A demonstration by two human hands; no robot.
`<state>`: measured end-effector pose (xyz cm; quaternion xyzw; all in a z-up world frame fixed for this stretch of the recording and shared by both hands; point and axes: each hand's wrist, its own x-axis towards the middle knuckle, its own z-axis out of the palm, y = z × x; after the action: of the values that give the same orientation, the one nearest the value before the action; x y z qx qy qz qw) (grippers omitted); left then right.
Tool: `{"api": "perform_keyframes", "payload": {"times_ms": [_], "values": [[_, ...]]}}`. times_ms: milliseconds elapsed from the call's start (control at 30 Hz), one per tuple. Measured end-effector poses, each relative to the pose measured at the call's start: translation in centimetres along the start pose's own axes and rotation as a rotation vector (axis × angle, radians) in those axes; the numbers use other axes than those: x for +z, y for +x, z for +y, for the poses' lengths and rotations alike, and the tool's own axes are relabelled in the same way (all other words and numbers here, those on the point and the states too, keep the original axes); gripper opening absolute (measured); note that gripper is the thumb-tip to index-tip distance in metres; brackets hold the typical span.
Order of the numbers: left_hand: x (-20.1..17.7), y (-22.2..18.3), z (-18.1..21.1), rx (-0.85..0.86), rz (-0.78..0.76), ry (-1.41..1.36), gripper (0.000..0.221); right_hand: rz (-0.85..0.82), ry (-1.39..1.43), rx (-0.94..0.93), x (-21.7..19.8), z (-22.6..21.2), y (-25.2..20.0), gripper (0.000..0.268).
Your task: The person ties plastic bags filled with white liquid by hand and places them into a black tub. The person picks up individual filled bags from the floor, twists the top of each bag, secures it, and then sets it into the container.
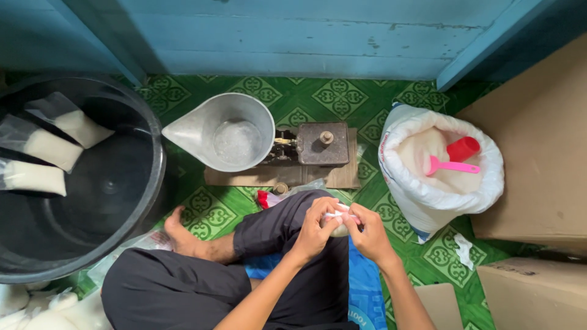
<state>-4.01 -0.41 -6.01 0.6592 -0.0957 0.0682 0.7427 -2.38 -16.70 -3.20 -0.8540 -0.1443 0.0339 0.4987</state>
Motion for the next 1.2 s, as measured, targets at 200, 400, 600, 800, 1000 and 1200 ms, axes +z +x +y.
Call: {"api": "perform_keyframes", "payload": {"times_ms": [200, 400, 600, 800, 1000, 1200], "values": [[-0.5, 1.0, 2.5, -0.051, -0.007, -0.071, 0.026, 0.011, 0.319, 0.099, 0.7, 2.6, -0.3, 0.032], [-1.3, 1.7, 3.1, -0.210, 0.113, -0.173, 0.031, 0.240, 0.456, 0.011, 1.0, 0.7, 0.3, 0.033], [0.0, 1.5, 1.0, -0.390, 0.212, -0.499, 0.031, 0.283, 0.772, 0.030, 2.6, 0.0, 0.7, 0.037], [-1.0, 1.6, 2.7, -0.296, 0.127, -0.200, 0.025, 0.373, 0.710, 0.114, 2.9, -2.0, 0.7, 0.037], [-2.7, 1.4, 3.8, -0.080, 0.003, 0.021, 0.019, 0.290, 0.470, 0.032, 2.1, -2.6, 0.0, 0.027], [-2.6, 1.5, 3.2, -0.112, 0.097, -0.054, 0.024, 0.325, 0.352, -0.042, 2.6, -2.8, -0.3, 0.011]]}}
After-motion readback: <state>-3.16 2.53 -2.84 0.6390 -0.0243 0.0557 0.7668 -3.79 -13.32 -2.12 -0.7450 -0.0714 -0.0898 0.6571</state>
